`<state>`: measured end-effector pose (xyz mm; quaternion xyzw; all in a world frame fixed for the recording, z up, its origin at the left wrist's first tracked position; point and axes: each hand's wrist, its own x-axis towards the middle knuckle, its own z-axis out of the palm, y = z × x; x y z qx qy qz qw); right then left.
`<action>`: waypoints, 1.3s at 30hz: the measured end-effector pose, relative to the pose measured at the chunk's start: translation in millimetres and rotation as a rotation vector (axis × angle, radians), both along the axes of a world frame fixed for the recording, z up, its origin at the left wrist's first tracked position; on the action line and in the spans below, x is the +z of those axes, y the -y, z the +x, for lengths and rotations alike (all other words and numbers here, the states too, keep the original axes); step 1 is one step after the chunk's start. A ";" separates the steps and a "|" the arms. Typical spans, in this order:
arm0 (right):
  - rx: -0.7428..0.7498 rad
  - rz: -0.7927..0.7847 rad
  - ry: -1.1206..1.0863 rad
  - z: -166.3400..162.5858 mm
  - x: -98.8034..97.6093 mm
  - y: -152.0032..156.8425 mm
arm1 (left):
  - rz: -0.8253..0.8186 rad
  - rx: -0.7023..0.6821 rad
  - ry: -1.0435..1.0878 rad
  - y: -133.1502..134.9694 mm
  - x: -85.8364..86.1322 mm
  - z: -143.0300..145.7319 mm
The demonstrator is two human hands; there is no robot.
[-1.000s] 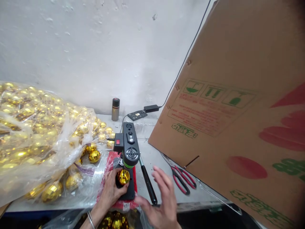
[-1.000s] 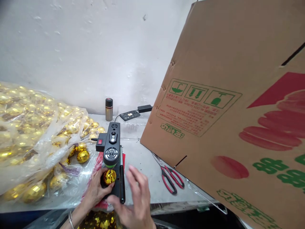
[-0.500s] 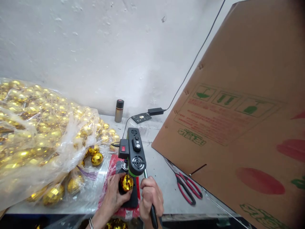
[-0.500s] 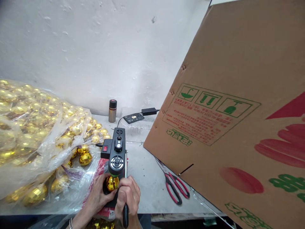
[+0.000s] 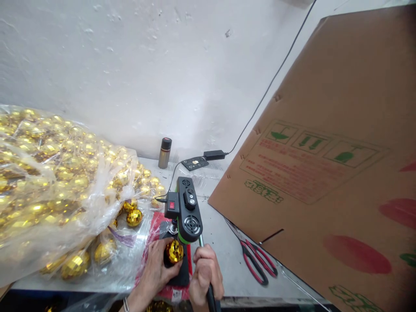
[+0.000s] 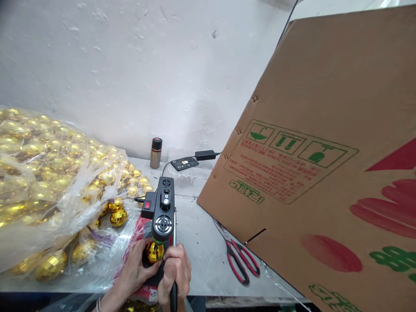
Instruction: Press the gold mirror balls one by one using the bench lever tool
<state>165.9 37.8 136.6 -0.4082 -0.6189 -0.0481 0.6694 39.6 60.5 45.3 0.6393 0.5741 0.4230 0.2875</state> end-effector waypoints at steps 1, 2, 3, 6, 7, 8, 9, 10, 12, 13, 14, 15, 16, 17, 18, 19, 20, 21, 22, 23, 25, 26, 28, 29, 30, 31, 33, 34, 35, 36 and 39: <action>0.001 0.004 -0.004 -0.7 0.1 -0.2 | 0.005 0.003 -0.002 0.0 -1.2 0.4; 0.001 0.008 -0.013 -1.4 0.2 -0.5 | 0.012 0.005 -0.003 -0.2 -2.5 0.7; -0.001 0.012 -0.021 -2.0 0.0 -0.7 | 0.022 0.006 -0.005 -0.4 -3.9 0.9; -0.020 0.015 -0.020 -2.8 -1.8 -1.2 | 0.048 -0.005 -0.005 -1.2 -6.9 0.9; -0.028 0.010 -0.013 -2.6 -2.9 -1.2 | 0.052 -0.012 -0.004 -1.5 -7.5 0.7; -0.034 0.003 -0.010 -2.1 -4.2 -1.2 | 0.054 -0.017 -0.003 -1.8 -8.0 0.6; -0.035 -0.001 -0.009 -1.4 -5.6 -1.1 | 0.054 -0.020 -0.002 -2.1 -8.5 0.6; -0.031 -0.005 -0.011 -0.5 -7.1 -1.0 | 0.054 -0.022 0.000 -2.4 -9.1 0.6; -0.014 -0.005 -0.014 1.6 -10.7 -0.8 | 0.056 -0.022 0.006 -3.0 -10.9 0.9; -0.002 -0.002 -0.009 2.5 -12.8 -0.7 | 0.059 -0.020 0.010 -3.4 -12.0 1.2; 0.012 0.003 0.000 3.2 -15.2 -0.9 | 0.062 -0.017 0.012 -3.7 -13.2 1.3; 0.027 0.010 0.012 3.6 -17.9 -1.3 | 0.066 -0.015 0.014 -4.0 -14.4 1.4; 0.038 0.015 0.022 3.6 -21.0 -2.1 | 0.068 -0.013 0.014 -4.2 -15.5 1.4; 0.046 0.023 0.026 3.4 -24.3 -3.1 | 0.070 -0.015 0.011 -4.5 -16.2 1.3; 0.050 0.032 0.025 2.8 -27.5 -4.3 | 0.072 -0.019 0.006 -4.7 -16.5 1.0; 0.051 0.042 0.020 2.2 -30.3 -5.4 | 0.074 -0.026 0.000 -4.9 -16.4 0.6; 0.050 0.052 0.014 1.7 -32.1 -6.4 | 0.075 -0.033 -0.005 -5.4 -15.9 0.3; 0.053 0.058 0.012 1.5 -32.5 -6.8 | 0.074 -0.039 -0.011 -6.0 -15.1 0.1; 0.061 0.062 0.017 1.8 -30.8 -6.5 | 0.074 -0.043 -0.016 -6.8 -14.1 0.1; 0.072 0.054 0.026 2.6 -26.6 -5.5 | 0.074 -0.046 -0.019 -7.9 -13.3 0.3; 0.083 0.014 0.039 5.6 -9.8 -1.4 | 0.079 -0.045 -0.023 -9.9 -12.8 1.3; 0.083 -0.029 0.036 7.2 2.3 1.1 | 0.084 -0.043 -0.024 -10.1 -13.8 1.7; 0.082 -0.132 0.015 9.6 30.7 5.8 | 0.096 -0.047 -0.024 -6.6 -18.7 0.6; 0.082 -0.208 -0.026 9.9 44.6 7.3 | 0.110 -0.056 -0.030 -2.3 -22.6 -1.4; 0.091 -0.239 -0.046 9.6 56.7 8.2 | 0.133 -0.069 -0.043 3.7 -26.8 -4.8; 0.101 -0.244 -0.052 8.7 65.9 8.5 | 0.170 -0.090 -0.065 11.1 -30.7 -9.5; 0.110 -0.221 -0.063 6.2 73.8 8.0 | 0.275 -0.151 -0.135 26.5 -33.4 -22.0; 0.108 -0.204 -0.064 4.9 72.5 7.7 | 0.329 -0.167 -0.176 32.2 -30.5 -29.3; 0.102 -0.194 -0.063 3.8 68.5 7.5 | 0.373 -0.159 -0.217 34.8 -23.8 -37.0; 0.096 -0.190 -0.058 3.2 62.7 7.5 | 0.401 -0.126 -0.260 33.5 -13.5 -45.0; 0.096 -0.192 -0.036 3.7 43.6 8.9 | 0.324 0.073 -0.440 4.4 31.6 -68.7</action>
